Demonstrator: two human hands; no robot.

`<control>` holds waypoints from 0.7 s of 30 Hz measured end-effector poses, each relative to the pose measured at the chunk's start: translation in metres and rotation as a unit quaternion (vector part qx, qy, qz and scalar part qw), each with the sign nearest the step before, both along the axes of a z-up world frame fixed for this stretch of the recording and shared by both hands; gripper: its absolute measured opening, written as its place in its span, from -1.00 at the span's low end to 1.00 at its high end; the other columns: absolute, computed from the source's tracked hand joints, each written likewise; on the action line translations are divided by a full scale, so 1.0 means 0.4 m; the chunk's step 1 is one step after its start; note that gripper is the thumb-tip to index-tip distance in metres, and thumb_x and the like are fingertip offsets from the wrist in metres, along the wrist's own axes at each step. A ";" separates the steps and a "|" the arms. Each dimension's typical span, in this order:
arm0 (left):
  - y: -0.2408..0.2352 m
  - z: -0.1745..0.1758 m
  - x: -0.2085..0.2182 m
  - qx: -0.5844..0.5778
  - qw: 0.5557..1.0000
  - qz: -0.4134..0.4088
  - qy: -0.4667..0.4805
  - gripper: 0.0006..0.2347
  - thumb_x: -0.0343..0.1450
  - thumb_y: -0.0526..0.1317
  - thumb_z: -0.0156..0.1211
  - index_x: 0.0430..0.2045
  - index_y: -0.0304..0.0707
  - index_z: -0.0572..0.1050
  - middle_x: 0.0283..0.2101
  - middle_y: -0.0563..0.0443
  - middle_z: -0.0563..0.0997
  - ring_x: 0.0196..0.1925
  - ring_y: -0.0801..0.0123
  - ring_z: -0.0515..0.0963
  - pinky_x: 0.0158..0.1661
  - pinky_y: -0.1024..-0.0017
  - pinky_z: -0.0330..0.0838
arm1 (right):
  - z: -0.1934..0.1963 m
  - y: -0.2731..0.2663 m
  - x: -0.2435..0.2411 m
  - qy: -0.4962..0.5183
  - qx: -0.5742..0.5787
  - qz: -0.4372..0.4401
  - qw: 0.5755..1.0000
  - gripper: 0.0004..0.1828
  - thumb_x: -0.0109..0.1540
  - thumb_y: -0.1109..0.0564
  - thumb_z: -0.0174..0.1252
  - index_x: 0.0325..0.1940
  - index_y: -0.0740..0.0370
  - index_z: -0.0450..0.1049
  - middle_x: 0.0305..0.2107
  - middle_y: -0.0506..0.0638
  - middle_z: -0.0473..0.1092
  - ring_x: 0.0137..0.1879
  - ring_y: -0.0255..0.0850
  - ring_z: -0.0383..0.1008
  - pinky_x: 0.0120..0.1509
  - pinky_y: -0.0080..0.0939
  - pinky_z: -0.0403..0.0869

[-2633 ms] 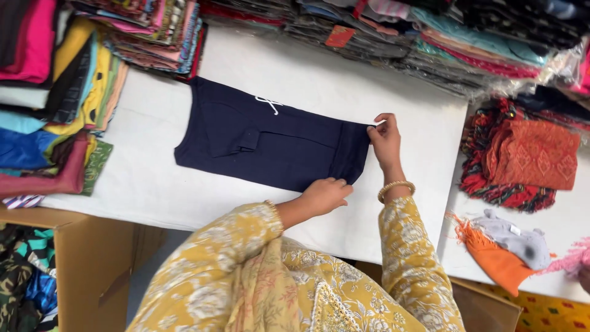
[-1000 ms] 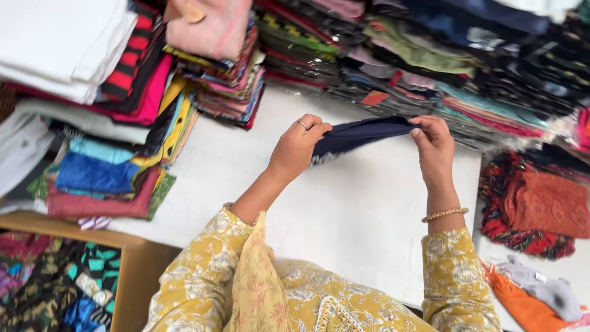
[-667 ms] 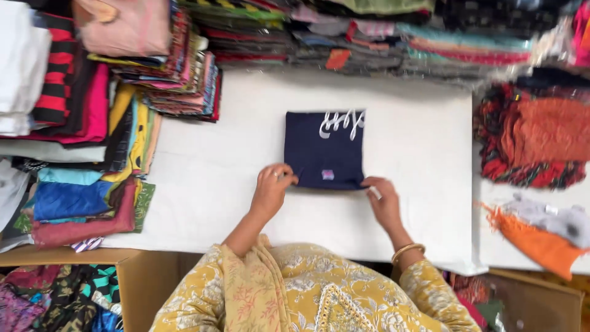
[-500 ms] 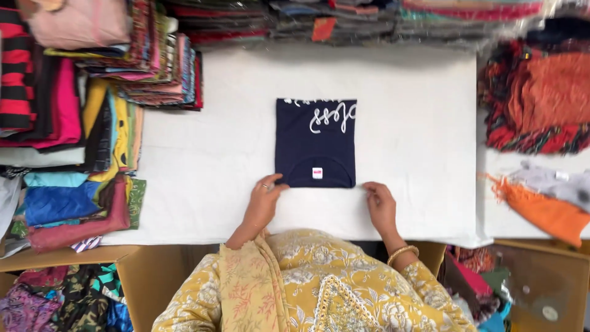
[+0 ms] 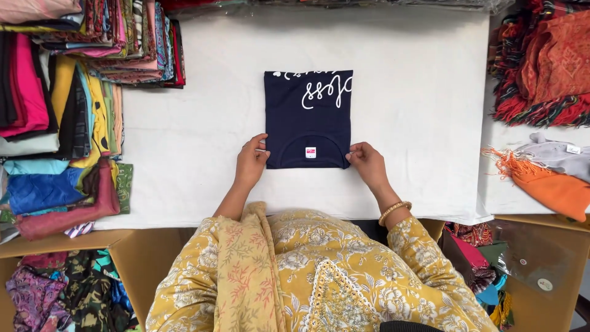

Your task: The person folds a pink patterned cloth, a multicolored scarf, a navy blue t-shirt, and a striped t-shirt on a white table. The person handles each item by hand, smoothing and folding them into neat stacks before placing them aside.

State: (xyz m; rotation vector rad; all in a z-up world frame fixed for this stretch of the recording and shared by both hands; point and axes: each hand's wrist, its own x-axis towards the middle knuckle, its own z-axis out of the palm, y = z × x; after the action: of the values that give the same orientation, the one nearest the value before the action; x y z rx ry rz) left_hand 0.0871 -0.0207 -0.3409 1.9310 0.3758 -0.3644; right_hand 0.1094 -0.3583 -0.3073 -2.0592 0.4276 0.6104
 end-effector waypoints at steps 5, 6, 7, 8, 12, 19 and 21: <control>-0.020 0.036 -0.028 0.033 0.999 0.006 -0.021 -0.61 0.43 -0.40 0.19 0.19 -0.19 0.43 -0.15 -0.04 0.55 -0.29 0.39 0.57 -0.23 0.42 0.51 | -0.059 -0.036 -0.053 -0.002 0.106 -0.071 0.992 -0.82 0.31 0.19 0.19 -0.02 0.28 0.53 -0.32 -0.11 0.48 -0.23 -0.40 0.43 -0.07 -0.40 0.45; -0.030 0.046 -0.029 0.069 0.997 -0.001 -0.036 -0.61 0.43 -0.37 0.24 0.18 -0.19 0.43 -0.20 -0.06 0.54 -0.31 0.38 0.56 -0.23 0.41 0.49 | -0.061 -0.042 -0.057 -0.014 0.113 -0.066 0.991 -0.80 0.31 0.19 0.20 0.01 0.27 0.52 -0.28 -0.10 0.48 -0.19 -0.41 0.44 -0.03 -0.41 0.46; -0.041 0.057 -0.032 0.105 0.993 -0.007 -0.050 -0.60 0.42 -0.34 0.28 0.17 -0.20 0.42 -0.25 -0.08 0.53 -0.32 0.37 0.55 -0.24 0.40 0.47 | -0.063 -0.048 -0.061 -0.027 0.119 -0.061 0.991 -0.76 0.30 0.18 0.21 0.04 0.27 0.51 -0.24 -0.09 0.49 -0.15 -0.41 0.46 0.02 -0.43 0.47; -0.052 0.085 -0.021 0.104 0.993 -0.008 -0.050 -0.60 0.42 -0.34 0.28 0.17 -0.20 0.42 -0.25 -0.08 0.53 -0.32 0.37 0.55 -0.24 0.40 0.47 | -0.026 -0.029 -0.054 -0.026 0.118 -0.061 0.991 -0.76 0.30 0.18 0.21 0.04 0.27 0.51 -0.24 -0.09 0.49 -0.15 -0.41 0.46 0.02 -0.43 0.47; -0.073 0.123 -0.006 0.103 0.993 -0.029 -0.044 -0.59 0.41 -0.38 0.24 0.19 -0.20 0.42 -0.31 -0.09 0.50 -0.35 0.31 0.48 -0.26 0.37 0.45 | 0.074 0.033 -0.044 -0.078 0.019 0.067 0.995 -0.43 0.06 0.27 0.39 0.11 0.30 0.35 -0.31 -0.05 0.36 -0.22 -0.28 0.38 -0.07 -0.28 0.45; -0.012 0.044 -0.036 0.062 0.998 -0.023 0.015 -0.69 0.42 -0.46 0.14 0.05 -0.20 0.52 -0.27 -0.07 0.51 -0.31 0.28 0.50 -0.23 0.34 0.48 | 0.016 0.022 -0.107 -0.293 -0.153 0.148 0.932 -0.72 0.21 0.39 0.24 -0.04 0.21 0.43 -0.24 -0.03 0.40 -0.16 -0.23 0.42 0.06 -0.17 0.43; -0.040 0.066 -0.042 0.151 0.985 -0.039 -0.074 -0.67 0.34 -0.48 0.18 -0.01 -0.25 0.53 -0.17 -0.16 0.49 -0.23 0.16 0.48 -0.18 0.28 0.46 | 0.005 0.010 -0.107 -0.243 -0.097 0.097 0.960 -0.70 0.19 0.37 0.24 -0.01 0.26 0.42 -0.25 -0.02 0.38 -0.17 -0.22 0.42 0.01 -0.20 0.44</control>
State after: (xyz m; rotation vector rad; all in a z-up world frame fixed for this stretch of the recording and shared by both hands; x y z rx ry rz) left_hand 0.0705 -0.0367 -0.3147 2.2584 0.2688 -0.2207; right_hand 0.0666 -0.3544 -0.3054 -2.3627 -0.0053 0.1599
